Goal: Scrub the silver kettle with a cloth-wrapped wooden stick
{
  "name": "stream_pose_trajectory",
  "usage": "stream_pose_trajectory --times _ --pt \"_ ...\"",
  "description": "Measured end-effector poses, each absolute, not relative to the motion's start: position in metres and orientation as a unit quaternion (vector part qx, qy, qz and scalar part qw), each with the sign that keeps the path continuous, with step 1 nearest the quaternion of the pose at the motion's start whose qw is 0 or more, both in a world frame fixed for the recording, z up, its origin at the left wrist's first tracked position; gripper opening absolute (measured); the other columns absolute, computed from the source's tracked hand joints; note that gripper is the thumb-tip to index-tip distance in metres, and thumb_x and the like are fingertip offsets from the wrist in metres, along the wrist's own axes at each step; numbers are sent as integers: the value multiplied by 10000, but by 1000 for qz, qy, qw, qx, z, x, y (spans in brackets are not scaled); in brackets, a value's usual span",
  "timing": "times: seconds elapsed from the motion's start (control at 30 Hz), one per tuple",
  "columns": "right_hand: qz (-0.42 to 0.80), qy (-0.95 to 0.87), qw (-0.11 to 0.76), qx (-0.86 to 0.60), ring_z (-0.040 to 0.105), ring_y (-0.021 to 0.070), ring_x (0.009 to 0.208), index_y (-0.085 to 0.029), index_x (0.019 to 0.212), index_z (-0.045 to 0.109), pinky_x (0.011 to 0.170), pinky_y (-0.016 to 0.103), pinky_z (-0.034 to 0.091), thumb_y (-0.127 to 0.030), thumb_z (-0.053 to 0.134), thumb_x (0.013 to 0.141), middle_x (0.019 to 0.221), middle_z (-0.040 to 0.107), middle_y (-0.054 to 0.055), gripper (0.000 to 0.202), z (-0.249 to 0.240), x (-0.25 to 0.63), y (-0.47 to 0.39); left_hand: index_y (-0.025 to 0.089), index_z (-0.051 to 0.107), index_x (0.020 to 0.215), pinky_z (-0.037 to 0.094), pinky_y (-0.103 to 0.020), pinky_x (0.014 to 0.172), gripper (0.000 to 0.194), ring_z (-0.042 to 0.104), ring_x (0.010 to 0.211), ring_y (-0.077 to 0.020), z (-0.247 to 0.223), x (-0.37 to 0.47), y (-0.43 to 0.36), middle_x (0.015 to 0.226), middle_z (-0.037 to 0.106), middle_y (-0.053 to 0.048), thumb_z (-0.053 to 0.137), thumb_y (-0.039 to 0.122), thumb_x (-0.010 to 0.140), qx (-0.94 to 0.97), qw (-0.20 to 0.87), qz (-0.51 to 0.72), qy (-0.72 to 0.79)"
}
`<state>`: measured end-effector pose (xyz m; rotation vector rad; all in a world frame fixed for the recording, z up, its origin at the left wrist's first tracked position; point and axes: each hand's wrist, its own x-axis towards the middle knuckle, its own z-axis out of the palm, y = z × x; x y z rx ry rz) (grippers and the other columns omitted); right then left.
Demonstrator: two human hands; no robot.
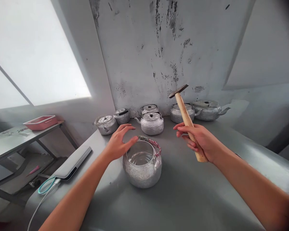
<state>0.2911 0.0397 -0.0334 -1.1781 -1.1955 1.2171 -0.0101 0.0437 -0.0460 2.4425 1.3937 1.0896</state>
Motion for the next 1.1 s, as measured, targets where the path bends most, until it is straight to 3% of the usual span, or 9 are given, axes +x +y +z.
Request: stream_pose_trajectory --times 0.13,0.2,0.3,0.43,0.5,0.7,0.83,0.97,1.1 --pt "489 -509 499 -503 325 23 381 -184 903 666 280 145 263 -271 635 835 754 618 -5 114 -32 289 38 235 685 1190 532 -323 841 377 671 967 -234 -52 -17 58 1110 718 -33 655 425 865 812 241 258 465" --pt "477 -517 494 -511 329 25 378 -188 909 664 280 148 262 -280 633 836 760 628 -3 121 -32 288 38 217 721 1103 532 -288 738 306 681 842 -212 -55 -16 59 974 744 -17 654 356 839 799 257 266 474" --pt "456 -534 483 -523 334 30 371 -195 913 669 282 155 277 -299 632 841 742 637 -7 132 -33 288 37 207 726 1037 530 -280 731 253 686 823 -203 -59 -10 56 909 744 -12 629 333 840 770 191 340 504" --pt "425 -555 467 -543 336 54 351 -196 882 694 276 166 286 -340 635 848 558 542 -37 159 -37 290 39 236 616 1182 538 -293 770 363 695 929 -216 -61 0 47 1030 730 -15 642 386 853 708 18 445 547" --pt "414 -563 460 -548 348 65 353 -196 877 706 273 170 295 -369 631 856 528 522 -38 189 -39 291 40 245 580 1202 537 -304 817 387 687 987 -222 -60 2 43 1090 714 -20 647 415 862 720 -12 443 533" --pt "406 -586 454 -535 370 60 356 -199 917 721 277 184 307 -483 560 902 671 649 9 326 -41 290 42 226 573 1133 510 -311 905 262 645 970 -198 -43 -2 28 1057 668 -35 583 386 926 790 6 413 454" --pt "389 -587 469 -534 350 63 340 -198 879 716 290 187 305 -486 546 912 539 565 -30 337 -42 291 41 285 470 1375 475 -394 957 501 592 1075 -245 -26 -12 16 1197 571 -74 594 336 893 842 16 323 432" --pt "382 -585 475 -535 353 58 340 -205 868 710 296 186 317 -450 552 911 566 588 -32 295 -41 292 40 272 521 1220 407 -436 1063 444 457 1300 -310 -14 -19 5 1424 430 -89 681 441 842 873 64 248 414" --pt "377 -587 472 -539 369 60 343 -198 856 716 304 183 331 -435 554 915 549 581 -28 293 -42 292 40 289 418 1329 491 -404 957 694 557 1172 -299 -10 -17 -6 1355 514 -82 752 517 764 878 102 206 421"
